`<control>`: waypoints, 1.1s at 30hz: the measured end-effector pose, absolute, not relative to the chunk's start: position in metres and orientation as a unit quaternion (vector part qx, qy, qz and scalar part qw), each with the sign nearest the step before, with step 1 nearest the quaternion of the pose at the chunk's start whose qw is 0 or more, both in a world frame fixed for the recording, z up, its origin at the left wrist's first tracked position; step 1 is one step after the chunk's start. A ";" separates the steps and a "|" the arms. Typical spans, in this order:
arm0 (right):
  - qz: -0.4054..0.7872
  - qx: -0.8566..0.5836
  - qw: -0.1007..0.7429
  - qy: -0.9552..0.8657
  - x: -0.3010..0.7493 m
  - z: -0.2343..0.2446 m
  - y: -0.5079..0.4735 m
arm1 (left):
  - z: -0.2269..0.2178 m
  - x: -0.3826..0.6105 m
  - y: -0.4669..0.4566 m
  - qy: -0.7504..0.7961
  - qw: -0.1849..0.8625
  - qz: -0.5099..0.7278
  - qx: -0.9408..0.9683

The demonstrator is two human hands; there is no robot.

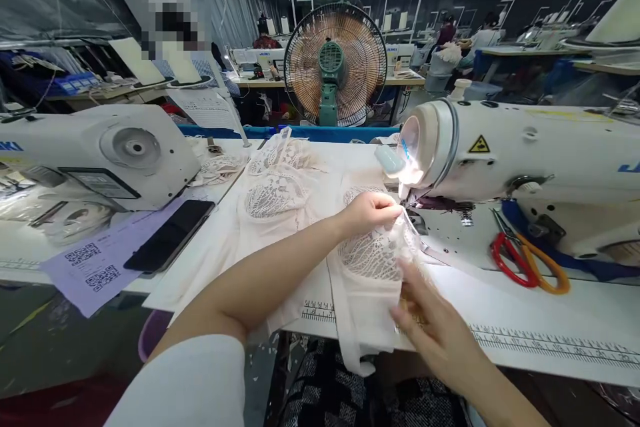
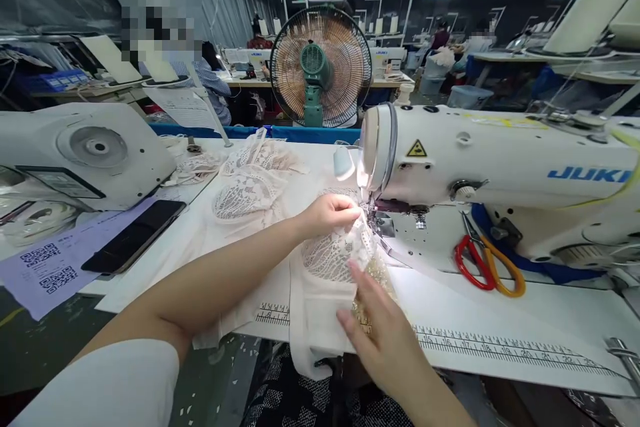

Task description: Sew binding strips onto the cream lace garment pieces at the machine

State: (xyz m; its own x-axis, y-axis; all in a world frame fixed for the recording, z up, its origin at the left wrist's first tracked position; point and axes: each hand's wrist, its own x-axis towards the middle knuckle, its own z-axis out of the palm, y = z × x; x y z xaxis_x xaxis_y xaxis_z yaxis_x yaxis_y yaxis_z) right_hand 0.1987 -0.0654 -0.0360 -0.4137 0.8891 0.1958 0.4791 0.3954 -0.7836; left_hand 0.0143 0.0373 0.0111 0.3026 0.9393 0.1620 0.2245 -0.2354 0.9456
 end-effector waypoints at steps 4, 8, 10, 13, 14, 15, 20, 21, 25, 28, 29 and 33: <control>0.307 -0.449 0.283 -0.790 0.195 -0.029 -0.048 | 0.005 0.016 0.035 0.543 0.302 0.356 0.698; 0.242 -0.521 0.248 -0.780 0.209 -0.019 -0.026 | 0.000 0.015 0.019 0.639 0.158 0.177 0.732; 0.229 -0.522 0.212 -0.794 0.214 -0.019 -0.022 | 0.001 0.017 0.009 0.622 0.133 0.095 0.766; 0.196 -0.522 0.184 -0.810 0.216 -0.024 -0.020 | 0.007 0.023 -0.002 0.574 0.084 -0.044 0.813; 0.184 -0.520 0.178 -0.815 0.216 -0.027 -0.019 | 0.010 0.026 -0.003 0.567 0.077 -0.071 0.817; 0.175 -0.518 0.171 -0.820 0.216 -0.029 -0.019 | 0.013 0.029 -0.004 0.564 0.075 -0.093 0.817; 0.144 -0.518 0.116 -0.835 0.217 -0.032 -0.013 | 0.022 0.039 0.004 0.566 0.095 -0.151 0.805; 0.139 -0.519 0.106 -0.836 0.217 -0.032 -0.012 | 0.022 0.041 0.007 0.567 0.102 -0.163 0.801; 0.118 -0.525 0.091 -0.838 0.220 -0.034 -0.005 | 0.022 0.046 0.016 0.578 0.129 -0.189 0.783; 0.097 -0.514 0.102 -0.846 0.221 -0.037 0.001 | 0.022 0.048 0.020 0.587 0.144 -0.168 0.779; 0.091 -0.510 0.107 -0.849 0.221 -0.037 0.003 | 0.022 0.048 0.021 0.590 0.148 -0.160 0.778; 0.085 -0.503 0.102 -0.854 0.220 -0.035 0.008 | 0.020 0.048 0.024 0.597 0.162 -0.131 0.775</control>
